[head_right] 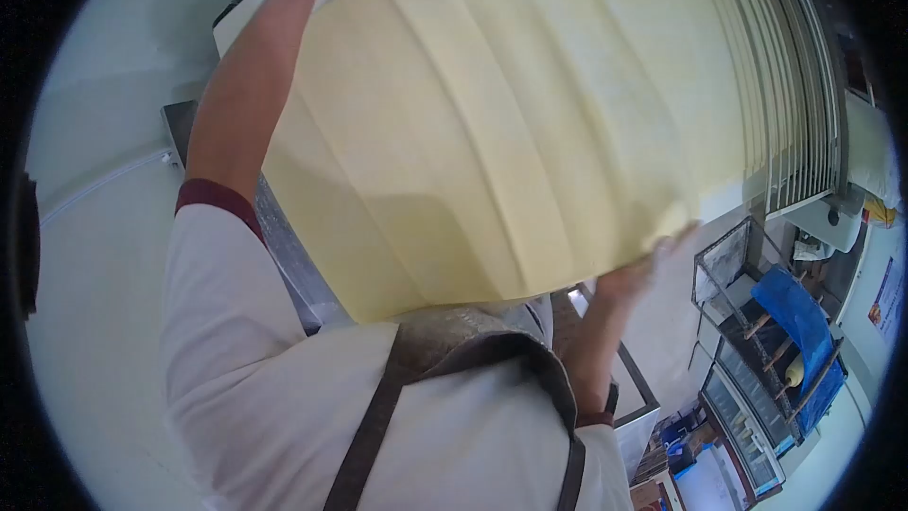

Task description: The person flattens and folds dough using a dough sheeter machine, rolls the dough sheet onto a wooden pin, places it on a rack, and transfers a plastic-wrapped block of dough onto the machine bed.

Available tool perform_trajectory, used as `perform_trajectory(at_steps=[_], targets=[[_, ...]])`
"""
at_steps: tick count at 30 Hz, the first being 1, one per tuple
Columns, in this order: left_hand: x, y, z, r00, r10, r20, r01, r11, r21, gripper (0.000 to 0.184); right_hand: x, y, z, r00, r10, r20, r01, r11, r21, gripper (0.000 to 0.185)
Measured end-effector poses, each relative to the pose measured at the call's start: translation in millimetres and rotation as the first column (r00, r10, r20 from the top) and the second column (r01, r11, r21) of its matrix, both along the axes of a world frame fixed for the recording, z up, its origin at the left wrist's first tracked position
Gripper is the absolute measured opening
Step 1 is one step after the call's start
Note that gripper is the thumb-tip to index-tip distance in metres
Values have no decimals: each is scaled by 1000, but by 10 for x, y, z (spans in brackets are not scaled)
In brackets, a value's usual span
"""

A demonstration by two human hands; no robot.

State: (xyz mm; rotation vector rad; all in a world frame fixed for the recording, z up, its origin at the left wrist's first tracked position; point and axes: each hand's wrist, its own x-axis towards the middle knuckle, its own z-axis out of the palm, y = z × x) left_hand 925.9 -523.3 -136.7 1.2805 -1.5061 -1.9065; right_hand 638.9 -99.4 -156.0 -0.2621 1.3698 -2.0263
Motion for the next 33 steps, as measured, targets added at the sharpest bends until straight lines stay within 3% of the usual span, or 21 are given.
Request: perform_trajectory(at_steps=[1,3,5,6,7,9,10,11,14,15,17,19,20,21,22,24,25,27,28,32,33], targets=[[-148,96,153,941,-72,329,71,997,13,48,-47,22,-226,999,14,40,-13,1000,-23,83],[-47,-55,147,914,-175,366,149,984,97,53,266,-25,-138,999,-1,-45,4,997,73,82],[71,-14,-12,868,-318,381,246,942,227,58,430,144,39,975,220,27,-220,947,236,69],[135,55,-122,859,-333,389,303,943,139,56,416,180,15,974,223,44,-223,904,364,55],[228,74,-206,855,-332,398,349,936,31,54,369,186,-11,975,218,30,-214,907,363,55],[489,93,-319,852,-312,421,419,888,-189,51,338,131,22,940,340,-22,-271,787,554,33],[632,86,-350,851,-299,432,445,846,-292,49,322,89,189,914,382,-137,-239,780,577,21],[766,101,-258,856,-293,426,439,847,-301,49,355,53,391,911,385,-147,-238,783,575,21],[1015,196,221,949,-312,38,314,936,-161,42,541,86,906,884,351,-310,-227,901,370,25],[1065,71,142,955,-296,-25,285,936,-207,45,500,47,929,876,318,-361,-183,914,362,25],[794,-79,-23,937,-312,-155,265,927,-266,48,283,14,931,965,203,-167,-190,977,93,46],[409,-77,-85,844,-267,-465,269,961,-63,56,192,-148,585,989,-148,22,150,985,-88,71],[255,-33,-119,919,-293,-263,294,955,-34,65,162,-79,290,991,-109,80,118,985,-125,66],[169,-51,-154,912,-301,-279,299,953,-50,65,139,-70,59,988,-52,142,76,982,-172,62],[130,-99,-190,935,-333,-123,340,940,38,63,242,-50,27,990,-54,129,77,980,-185,62],[23,-115,-129,903,-379,201,349,921,171,52,414,80,0,991,-74,108,58,988,144,58],[-16,-84,-198,900,-387,201,355,918,176,52,372,158,-104,991,-82,109,65,987,148,58],[110,100,-336,822,-565,67,566,824,3,44,484,219,-139,908,416,-36,-336,780,528,46],[201,105,-370,831,-549,93,550,835,21,44,443,204,-103,804,552,-221,-249,650,718,29],[685,383,-236,900,-356,251,389,916,-96,42,594,109,398,791,603,-103,-376,612,696,25],[797,441,-220,926,-275,261,320,935,-152,42,634,257,461,799,594,-94,-429,672,603,28]])
